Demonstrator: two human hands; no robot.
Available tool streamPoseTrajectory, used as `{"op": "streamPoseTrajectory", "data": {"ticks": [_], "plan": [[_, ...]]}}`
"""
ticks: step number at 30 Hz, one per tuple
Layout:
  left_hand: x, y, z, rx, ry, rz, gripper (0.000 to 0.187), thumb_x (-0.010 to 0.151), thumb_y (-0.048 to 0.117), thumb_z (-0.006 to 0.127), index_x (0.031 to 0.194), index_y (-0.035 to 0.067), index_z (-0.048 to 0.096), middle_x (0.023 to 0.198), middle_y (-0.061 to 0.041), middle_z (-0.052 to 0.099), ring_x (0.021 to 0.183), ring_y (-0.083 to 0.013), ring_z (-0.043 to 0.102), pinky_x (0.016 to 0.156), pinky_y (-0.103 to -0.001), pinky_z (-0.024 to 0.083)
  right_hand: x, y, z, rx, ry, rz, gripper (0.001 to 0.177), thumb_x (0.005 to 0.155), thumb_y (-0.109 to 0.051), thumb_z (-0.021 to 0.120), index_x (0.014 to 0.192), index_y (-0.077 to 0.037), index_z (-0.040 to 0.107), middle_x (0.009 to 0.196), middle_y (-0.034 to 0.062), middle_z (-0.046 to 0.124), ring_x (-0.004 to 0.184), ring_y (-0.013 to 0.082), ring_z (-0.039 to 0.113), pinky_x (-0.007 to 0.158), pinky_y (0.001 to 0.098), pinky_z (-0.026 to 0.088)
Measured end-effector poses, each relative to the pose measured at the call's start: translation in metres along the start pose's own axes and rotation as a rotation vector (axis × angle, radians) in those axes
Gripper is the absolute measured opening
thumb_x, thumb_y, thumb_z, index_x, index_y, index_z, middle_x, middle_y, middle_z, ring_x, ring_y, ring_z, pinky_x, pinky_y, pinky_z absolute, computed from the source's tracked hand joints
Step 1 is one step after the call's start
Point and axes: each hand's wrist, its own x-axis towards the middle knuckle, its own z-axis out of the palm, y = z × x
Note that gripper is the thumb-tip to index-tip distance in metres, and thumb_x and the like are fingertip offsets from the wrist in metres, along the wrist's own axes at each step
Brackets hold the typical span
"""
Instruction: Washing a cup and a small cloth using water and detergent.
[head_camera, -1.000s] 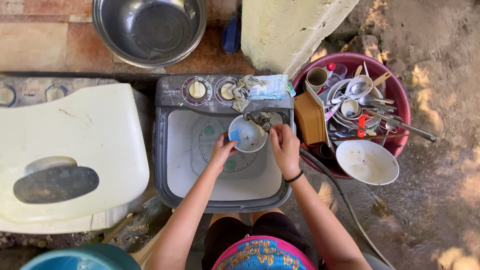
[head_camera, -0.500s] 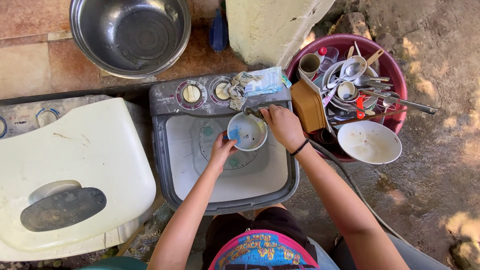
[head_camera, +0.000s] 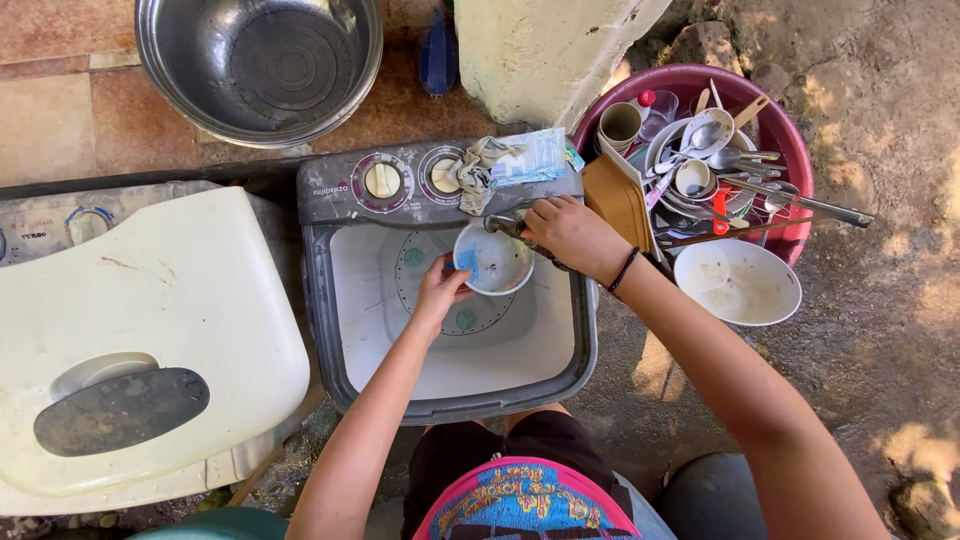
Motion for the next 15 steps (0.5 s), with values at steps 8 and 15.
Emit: {"op": "streamPoseTrajectory", "data": {"ticks": [8, 15], "plan": [[-0.021, 0.016, -0.002, -0.008, 0.029, 0.073, 0.055, 0.092, 0.017, 0.066, 0.144, 0.005, 0.051, 0.119, -0.011, 0.066, 0.103, -0.0221, 0.071, 0.089, -0.039, 0.062, -0.012, -0.014, -0.007, 0.063, -0.081, -0.072, 0.023, 0.095, -0.027, 0.067, 0.090, -0.005, 0.060, 0.088, 0.0089, 0.058, 0.084, 0.0289, 0.062, 0.082, 0.0406, 0.050], [-0.034, 0.018, -0.019, -0.023, 0.091, 0.117, 0.059, 0.092, 0.018, 0.067, 0.147, 0.006, 0.049, 0.124, -0.011, 0.065, 0.108, -0.0221, 0.069, 0.091, -0.039, 0.062, -0.012, -0.021, -0.014, -0.019, -0.058, -0.149, 0.020, 0.093, -0.024, 0.066, 0.092, -0.005, 0.060, 0.091, 0.0080, 0.057, 0.087, 0.0267, 0.063, 0.084, 0.0391, 0.051]]}}
